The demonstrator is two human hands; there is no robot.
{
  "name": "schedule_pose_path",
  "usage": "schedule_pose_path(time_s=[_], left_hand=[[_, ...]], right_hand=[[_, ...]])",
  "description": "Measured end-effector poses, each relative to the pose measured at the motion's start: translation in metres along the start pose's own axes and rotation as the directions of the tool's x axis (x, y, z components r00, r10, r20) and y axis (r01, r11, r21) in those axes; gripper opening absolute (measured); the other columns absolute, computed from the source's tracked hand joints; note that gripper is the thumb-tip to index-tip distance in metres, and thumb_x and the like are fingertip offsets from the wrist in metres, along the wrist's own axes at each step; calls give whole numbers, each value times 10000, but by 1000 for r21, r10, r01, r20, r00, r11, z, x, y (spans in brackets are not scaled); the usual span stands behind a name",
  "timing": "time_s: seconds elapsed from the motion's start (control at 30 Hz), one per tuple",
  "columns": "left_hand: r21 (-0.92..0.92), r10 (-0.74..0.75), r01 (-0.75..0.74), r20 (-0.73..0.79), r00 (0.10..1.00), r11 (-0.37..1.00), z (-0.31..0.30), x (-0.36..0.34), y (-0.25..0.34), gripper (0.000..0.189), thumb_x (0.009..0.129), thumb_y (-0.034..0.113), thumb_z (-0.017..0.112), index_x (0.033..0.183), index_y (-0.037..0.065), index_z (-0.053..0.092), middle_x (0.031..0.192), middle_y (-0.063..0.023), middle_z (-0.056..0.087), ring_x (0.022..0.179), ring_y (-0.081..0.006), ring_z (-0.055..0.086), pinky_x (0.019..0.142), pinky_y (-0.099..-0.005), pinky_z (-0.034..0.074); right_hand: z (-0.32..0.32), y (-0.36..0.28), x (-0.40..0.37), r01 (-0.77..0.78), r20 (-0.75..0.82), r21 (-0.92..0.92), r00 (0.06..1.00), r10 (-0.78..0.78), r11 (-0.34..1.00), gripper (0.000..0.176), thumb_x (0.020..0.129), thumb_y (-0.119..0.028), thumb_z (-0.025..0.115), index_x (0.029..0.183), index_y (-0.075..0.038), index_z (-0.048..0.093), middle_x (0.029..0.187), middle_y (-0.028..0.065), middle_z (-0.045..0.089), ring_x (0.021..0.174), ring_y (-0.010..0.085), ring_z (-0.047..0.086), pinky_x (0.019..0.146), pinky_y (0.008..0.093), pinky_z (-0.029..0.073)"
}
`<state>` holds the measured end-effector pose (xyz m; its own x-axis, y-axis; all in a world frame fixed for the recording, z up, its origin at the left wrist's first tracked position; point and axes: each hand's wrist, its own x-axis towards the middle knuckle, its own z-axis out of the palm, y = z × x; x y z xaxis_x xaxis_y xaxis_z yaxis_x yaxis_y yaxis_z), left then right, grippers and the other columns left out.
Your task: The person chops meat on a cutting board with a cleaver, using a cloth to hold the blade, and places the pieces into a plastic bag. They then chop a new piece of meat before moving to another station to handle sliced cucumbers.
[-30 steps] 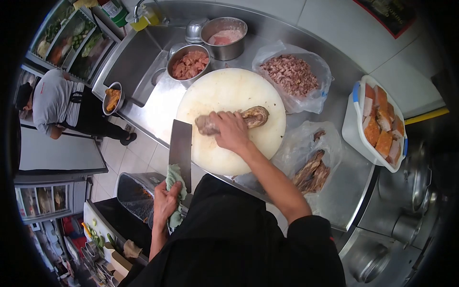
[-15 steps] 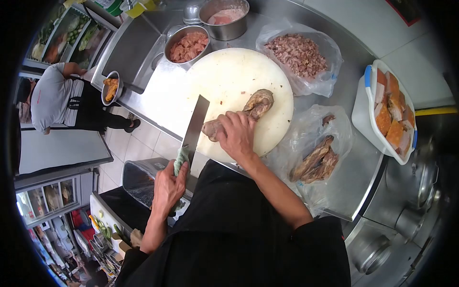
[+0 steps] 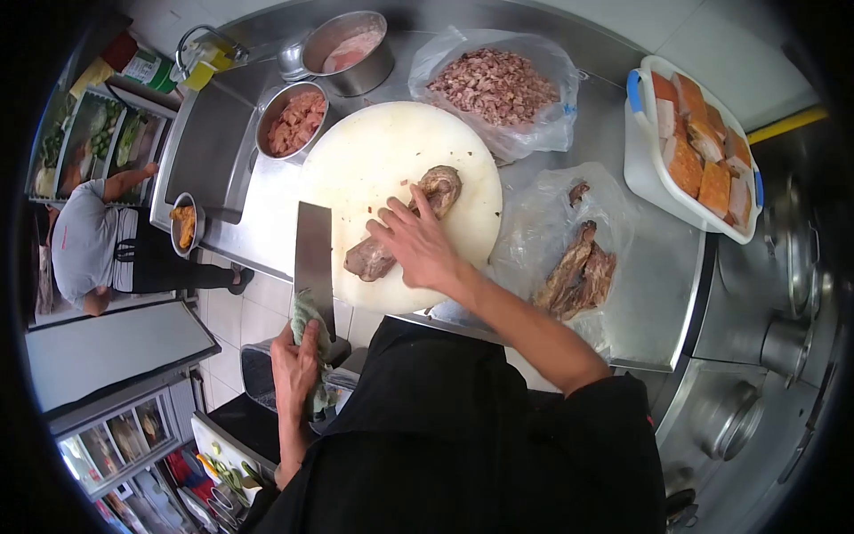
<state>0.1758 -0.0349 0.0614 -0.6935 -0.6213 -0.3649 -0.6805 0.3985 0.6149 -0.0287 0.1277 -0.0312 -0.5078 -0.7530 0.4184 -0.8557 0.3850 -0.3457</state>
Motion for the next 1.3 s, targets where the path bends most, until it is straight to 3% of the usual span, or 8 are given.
schedule_pose_path(time_s=[0.23, 0.37, 0.47, 0.63, 0.73, 0.8, 0.83, 1.3], left_hand=[[-206, -116, 108, -26, 993, 973, -1, -10, -9, 340, 993, 265, 603, 1004, -65, 688, 715, -135, 672, 637, -162, 606, 602, -332, 474], [-273, -101, 78, -70, 992, 959, -2, -14, -23, 320, 992, 240, 603, 1012, -67, 690, 740, -97, 690, 658, -141, 607, 616, -308, 482], [-286, -105, 75, -92, 990, 955, -1, -16, -27, 316, 992, 235, 599, 1005, -67, 689, 736, -89, 688, 653, -135, 601, 612, -306, 478], [-280, -181, 158, -61, 982, 947, -1, -20, -30, 325, 983, 261, 616, 994, -54, 694, 729, -65, 674, 644, -119, 582, 600, -301, 461], [-265, -185, 167, -41, 982, 950, 4, -20, -37, 329, 975, 274, 620, 990, -46, 696, 702, -70, 654, 625, -120, 565, 586, -312, 447], [-285, -160, 141, -45, 986, 948, 9, -17, -41, 325, 966, 269, 608, 981, -44, 694, 651, -95, 630, 594, -135, 549, 573, -341, 439], [-281, -158, 142, -37, 987, 949, 10, -16, -43, 327, 965, 270, 609, 981, -45, 695, 652, -99, 630, 592, -138, 552, 575, -341, 442], [-133, -62, 48, -98, 993, 990, 9, -28, -39, 331, 967, 302, 611, 976, -22, 676, 687, -244, 648, 657, -402, 659, 649, -465, 490]], right_hand=[[-14, 13, 45, -150, 375, 159, 923, 81, 976, 384, 630, 14, 651, 1013, -24, 659, 910, 113, 667, 939, 271, 635, 1125, 464, 340], [-29, 15, 67, -309, 194, 904, 913, 358, 297, 462, 756, -90, 570, 1182, 84, 614, 1103, 184, 700, 1013, 243, 679, 874, 393, 546], [-21, 18, 57, -247, 361, 928, 783, 507, -278, 448, 761, -40, 574, 1178, 124, 588, 1124, 185, 690, 1052, 256, 675, 923, 365, 548], [-19, 33, 9, -793, 745, 567, 378, 550, -224, 420, 843, -163, 660, 1173, 85, 582, 1255, 217, 628, 1109, 251, 645, 926, 370, 550], [-35, 17, 2, -919, 558, 159, 386, 735, 362, 438, 801, -139, 708, 1205, -6, 601, 1275, 178, 621, 1150, 271, 618, 948, 418, 511], [-24, -2, 3, -333, 5, 140, 942, 335, 933, 522, 738, -118, 741, 1241, -86, 605, 1289, 148, 608, 1230, 322, 563, 1027, 461, 428], [-14, -5, 11, -144, 12, 115, 990, 143, 983, 719, 651, -138, 792, 1327, -95, 550, 1324, 134, 585, 1279, 336, 504, 1096, 458, 348], [8, 4, 4, -148, 244, 314, 967, 71, 938, 714, 701, -199, 750, 1367, -89, 515, 1316, 163, 572, 1234, 346, 523, 1059, 478, 381]])
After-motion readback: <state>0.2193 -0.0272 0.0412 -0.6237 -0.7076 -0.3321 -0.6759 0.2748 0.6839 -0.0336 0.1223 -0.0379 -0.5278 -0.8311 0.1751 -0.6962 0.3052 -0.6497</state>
